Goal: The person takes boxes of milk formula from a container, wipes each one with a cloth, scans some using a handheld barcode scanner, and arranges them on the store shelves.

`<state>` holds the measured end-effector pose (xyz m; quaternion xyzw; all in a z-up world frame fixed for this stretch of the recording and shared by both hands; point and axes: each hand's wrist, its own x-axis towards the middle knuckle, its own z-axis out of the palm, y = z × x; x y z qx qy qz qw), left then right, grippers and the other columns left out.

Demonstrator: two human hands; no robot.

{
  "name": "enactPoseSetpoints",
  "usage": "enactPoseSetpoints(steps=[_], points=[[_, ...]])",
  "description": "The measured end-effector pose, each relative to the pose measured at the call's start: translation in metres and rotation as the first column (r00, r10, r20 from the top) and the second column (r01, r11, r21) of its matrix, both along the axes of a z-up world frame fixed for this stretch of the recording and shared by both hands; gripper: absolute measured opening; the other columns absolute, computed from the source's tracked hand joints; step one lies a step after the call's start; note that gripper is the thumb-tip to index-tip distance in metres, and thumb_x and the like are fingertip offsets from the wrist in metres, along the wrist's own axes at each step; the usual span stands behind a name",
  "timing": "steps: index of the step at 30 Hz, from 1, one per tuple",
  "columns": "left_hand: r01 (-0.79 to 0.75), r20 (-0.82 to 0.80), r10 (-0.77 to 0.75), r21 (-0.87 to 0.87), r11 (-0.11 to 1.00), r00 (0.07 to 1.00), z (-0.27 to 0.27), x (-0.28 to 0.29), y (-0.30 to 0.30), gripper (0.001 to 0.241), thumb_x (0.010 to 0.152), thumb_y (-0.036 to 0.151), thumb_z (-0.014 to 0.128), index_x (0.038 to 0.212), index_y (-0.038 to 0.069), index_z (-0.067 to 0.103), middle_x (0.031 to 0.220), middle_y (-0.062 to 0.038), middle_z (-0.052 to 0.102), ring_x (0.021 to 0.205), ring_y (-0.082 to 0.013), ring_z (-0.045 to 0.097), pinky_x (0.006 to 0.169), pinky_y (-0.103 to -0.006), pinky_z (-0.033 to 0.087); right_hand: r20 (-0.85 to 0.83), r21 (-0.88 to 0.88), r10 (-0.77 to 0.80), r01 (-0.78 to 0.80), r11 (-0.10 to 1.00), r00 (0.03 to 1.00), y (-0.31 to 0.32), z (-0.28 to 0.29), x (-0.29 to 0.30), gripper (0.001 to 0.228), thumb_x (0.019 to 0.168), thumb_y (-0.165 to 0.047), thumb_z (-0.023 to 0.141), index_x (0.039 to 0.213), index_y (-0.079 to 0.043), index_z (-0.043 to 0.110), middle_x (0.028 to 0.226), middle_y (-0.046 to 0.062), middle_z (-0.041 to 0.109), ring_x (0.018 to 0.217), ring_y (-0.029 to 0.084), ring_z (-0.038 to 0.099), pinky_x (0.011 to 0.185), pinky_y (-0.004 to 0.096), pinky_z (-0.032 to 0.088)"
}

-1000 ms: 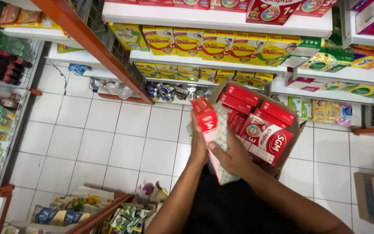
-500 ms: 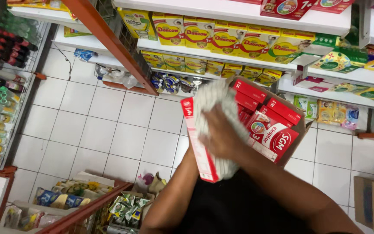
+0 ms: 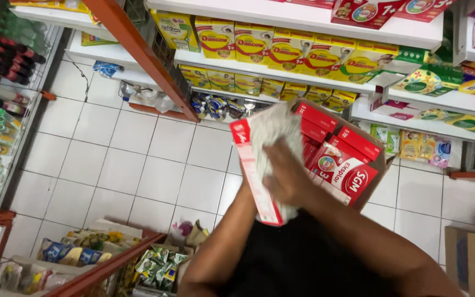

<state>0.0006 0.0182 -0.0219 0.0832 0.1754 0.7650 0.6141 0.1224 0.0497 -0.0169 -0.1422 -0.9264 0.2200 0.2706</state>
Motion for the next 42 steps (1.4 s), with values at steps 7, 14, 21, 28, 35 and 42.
enactPoseSetpoints(steps=[7,14,21,28,35,42], points=[[-0.099,0.028,0.100,-0.010,0.995,0.995,0.002,-0.008,-0.013,0.061,0.100,0.036,0.056,0.146,-0.001,0.042,0.134,-0.016,0.062,0.119,-0.0255,0.062,0.103,-0.0446,0.050,0.132,-0.725,-0.216,0.243,0.645,0.967,0.029,0.026,0.001,0.067,0.100,-0.037,0.061,0.148,0.005,0.043,0.146,0.026,0.054,0.135,0.034,0.053,0.114,0.045,0.041],[-0.168,-0.141,0.165,-0.012,0.986,0.976,0.003,-0.039,-0.040,0.058,0.099,0.034,0.059,0.143,-0.001,0.047,0.130,-0.015,0.066,0.114,-0.0249,0.065,0.100,-0.0454,0.053,0.120,-0.960,-0.434,0.216,0.177,0.893,0.008,-0.024,0.040,0.057,0.093,-0.029,0.068,0.142,-0.004,0.054,0.125,0.013,0.071,0.108,0.022,0.068,0.095,0.042,0.056],[0.020,-0.429,-0.068,-0.115,0.993,0.901,-0.005,-0.023,-0.045,0.051,0.091,0.007,0.071,0.138,-0.001,0.053,0.125,-0.014,0.069,0.108,-0.0178,0.069,0.096,-0.0357,0.057,0.270,-0.768,-0.550,0.521,0.373,0.791,0.030,0.003,0.043,0.061,0.099,-0.038,0.059,0.150,-0.005,0.046,0.127,0.013,0.070,0.114,0.022,0.066,0.099,0.037,0.051],[-0.354,-0.251,0.321,-0.098,0.930,0.913,0.015,-0.046,-0.027,0.042,0.094,0.010,0.063,0.132,-0.004,0.052,0.123,-0.019,0.068,0.103,-0.0265,0.071,0.092,-0.0434,0.059,0.222,-0.810,-0.345,0.370,0.455,0.912,0.022,0.021,0.056,0.057,0.101,-0.036,0.055,0.147,-0.004,0.049,0.131,0.011,0.069,0.121,0.022,0.062,0.105,0.037,0.046],[-0.306,0.139,0.336,-0.201,0.931,0.932,0.043,-0.029,-0.006,0.056,0.100,0.038,0.045,0.143,0.003,0.048,0.138,-0.018,0.061,0.122,-0.0323,0.063,0.101,-0.0503,0.054,-0.133,-0.810,-0.758,0.371,0.454,0.639,0.000,0.022,0.006,0.066,0.112,-0.044,0.034,0.157,0.004,0.028,0.156,0.021,0.047,0.143,0.033,0.047,0.120,0.045,0.033],[-0.393,0.160,0.407,-0.112,0.913,0.899,0.068,-0.052,0.003,0.064,0.098,0.047,0.044,0.146,0.005,0.044,0.143,-0.017,0.055,0.128,-0.0336,0.058,0.105,-0.0517,0.050,-0.247,-0.242,-0.240,0.180,0.953,0.939,-0.053,0.050,-0.008,0.067,0.112,-0.038,0.035,0.154,0.013,0.023,0.159,0.037,0.025,0.149,0.052,0.027,0.122,0.057,0.023]])
